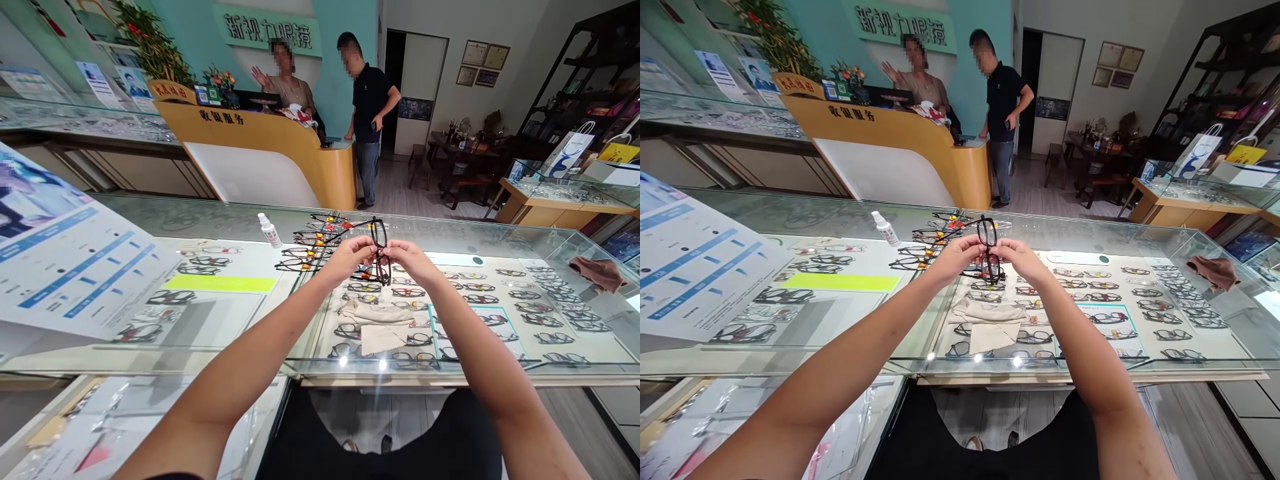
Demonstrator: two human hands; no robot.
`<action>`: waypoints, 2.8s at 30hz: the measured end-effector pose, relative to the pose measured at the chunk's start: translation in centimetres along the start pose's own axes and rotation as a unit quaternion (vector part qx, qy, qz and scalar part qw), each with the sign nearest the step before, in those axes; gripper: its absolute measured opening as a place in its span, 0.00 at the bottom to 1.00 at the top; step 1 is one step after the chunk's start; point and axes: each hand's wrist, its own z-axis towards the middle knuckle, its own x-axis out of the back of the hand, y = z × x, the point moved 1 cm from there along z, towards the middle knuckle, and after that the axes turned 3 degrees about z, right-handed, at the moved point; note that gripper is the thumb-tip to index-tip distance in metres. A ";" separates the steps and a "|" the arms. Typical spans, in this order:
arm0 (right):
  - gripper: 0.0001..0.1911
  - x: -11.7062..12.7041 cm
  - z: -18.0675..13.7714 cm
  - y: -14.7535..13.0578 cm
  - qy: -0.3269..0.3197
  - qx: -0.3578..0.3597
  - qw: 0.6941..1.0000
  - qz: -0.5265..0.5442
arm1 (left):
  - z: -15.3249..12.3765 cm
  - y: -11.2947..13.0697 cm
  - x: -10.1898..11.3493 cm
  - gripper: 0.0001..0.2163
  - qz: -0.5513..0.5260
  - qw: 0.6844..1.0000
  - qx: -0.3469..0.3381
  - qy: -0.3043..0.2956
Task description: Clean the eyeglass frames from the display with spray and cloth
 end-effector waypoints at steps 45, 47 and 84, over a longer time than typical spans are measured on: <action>0.12 5.4 0.0 -1.9 0.155 0.180 0.936 0.261 | 1.9 -0.5 11.7 0.37 -0.229 0.780 0.016 0.582; 0.12 5.3 -0.1 -1.9 0.159 0.177 0.937 0.257 | 1.8 -0.5 11.9 0.38 -0.251 0.779 0.027 0.575; 0.24 4.0 0.1 -1.3 0.158 0.139 0.956 0.205 | 0.9 1.4 3.3 0.12 -0.060 0.942 -0.093 0.316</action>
